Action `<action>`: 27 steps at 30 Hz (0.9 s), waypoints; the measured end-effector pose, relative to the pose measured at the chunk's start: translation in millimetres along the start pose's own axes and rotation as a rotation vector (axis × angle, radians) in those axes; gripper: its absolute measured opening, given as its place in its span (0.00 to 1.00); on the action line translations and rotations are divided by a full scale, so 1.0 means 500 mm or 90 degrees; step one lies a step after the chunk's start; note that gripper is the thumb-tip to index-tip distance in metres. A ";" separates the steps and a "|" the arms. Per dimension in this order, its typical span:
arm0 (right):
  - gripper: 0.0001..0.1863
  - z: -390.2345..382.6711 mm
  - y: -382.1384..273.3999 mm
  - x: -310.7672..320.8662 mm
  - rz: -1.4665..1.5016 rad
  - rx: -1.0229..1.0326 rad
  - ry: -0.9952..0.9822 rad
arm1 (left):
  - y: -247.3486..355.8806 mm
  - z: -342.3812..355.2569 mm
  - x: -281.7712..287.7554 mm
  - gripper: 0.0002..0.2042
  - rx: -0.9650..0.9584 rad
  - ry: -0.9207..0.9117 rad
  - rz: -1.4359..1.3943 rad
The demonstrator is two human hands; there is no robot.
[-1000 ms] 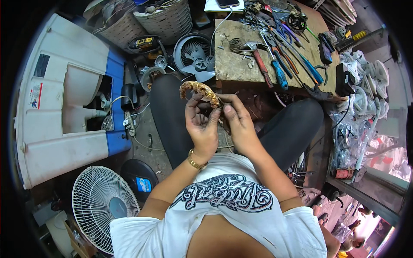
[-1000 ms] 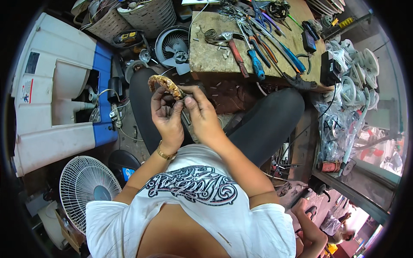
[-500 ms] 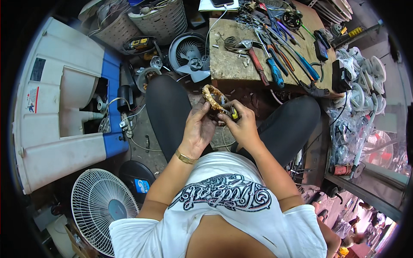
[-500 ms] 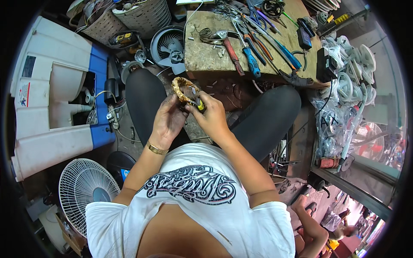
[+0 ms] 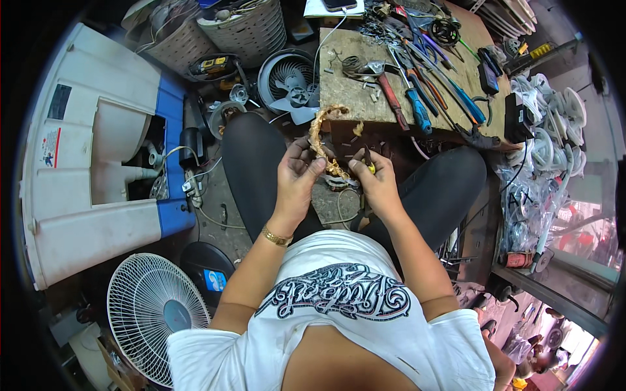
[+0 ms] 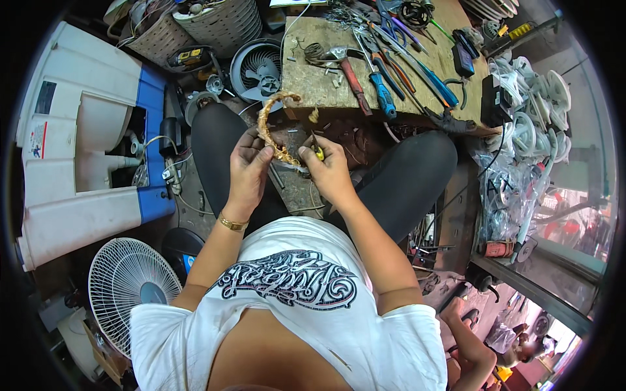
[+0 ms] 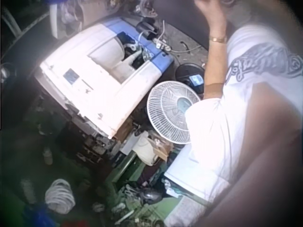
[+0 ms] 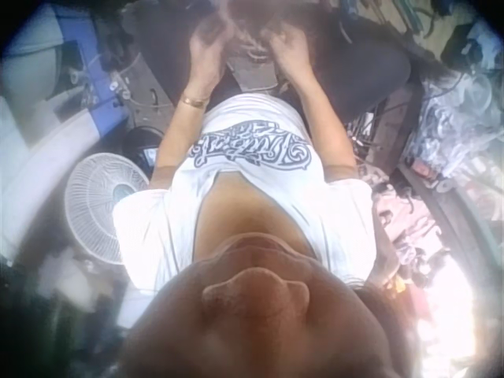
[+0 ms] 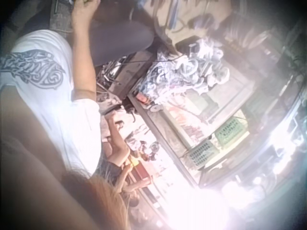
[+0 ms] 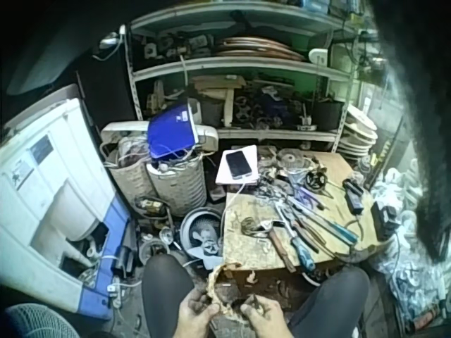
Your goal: The person removes tape from a copper wire coil by hand and using pliers, then cuts the tape with a cutter.
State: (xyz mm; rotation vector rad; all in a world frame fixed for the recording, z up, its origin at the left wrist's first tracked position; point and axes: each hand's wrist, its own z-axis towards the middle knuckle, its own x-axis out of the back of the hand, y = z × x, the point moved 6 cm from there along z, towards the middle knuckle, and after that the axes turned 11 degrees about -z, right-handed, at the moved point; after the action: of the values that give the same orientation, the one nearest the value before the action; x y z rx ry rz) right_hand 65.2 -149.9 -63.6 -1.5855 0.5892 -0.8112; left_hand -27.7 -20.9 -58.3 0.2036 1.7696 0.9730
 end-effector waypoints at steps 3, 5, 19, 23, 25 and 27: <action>0.11 -0.005 -0.020 -0.002 -0.098 0.005 -0.051 | 0.007 0.005 0.017 0.21 0.020 0.041 -0.027; 0.18 -0.017 -0.054 0.000 -0.228 0.111 -0.029 | 0.004 0.004 0.029 0.21 0.048 0.098 -0.068; 0.19 -0.036 -0.084 -0.048 -0.383 0.095 -0.091 | 0.006 -0.010 0.013 0.20 -0.047 0.169 -0.089; 0.19 -0.039 -0.069 -0.054 -0.357 0.036 -0.110 | 0.012 -0.013 0.009 0.20 -0.092 0.172 -0.055; 0.20 -0.040 -0.075 -0.054 -0.340 0.051 -0.102 | 0.012 -0.015 0.006 0.20 -0.101 0.181 -0.053; 0.20 -0.040 -0.058 -0.059 -0.288 0.027 -0.116 | 0.014 -0.017 0.003 0.20 -0.109 0.180 -0.049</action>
State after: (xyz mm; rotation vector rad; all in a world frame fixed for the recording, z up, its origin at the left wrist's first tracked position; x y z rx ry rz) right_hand 29.3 -135.1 -39.2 -1.7578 0.0775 -0.9880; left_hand -37.7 -20.1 -53.5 -0.1171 1.9199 1.1338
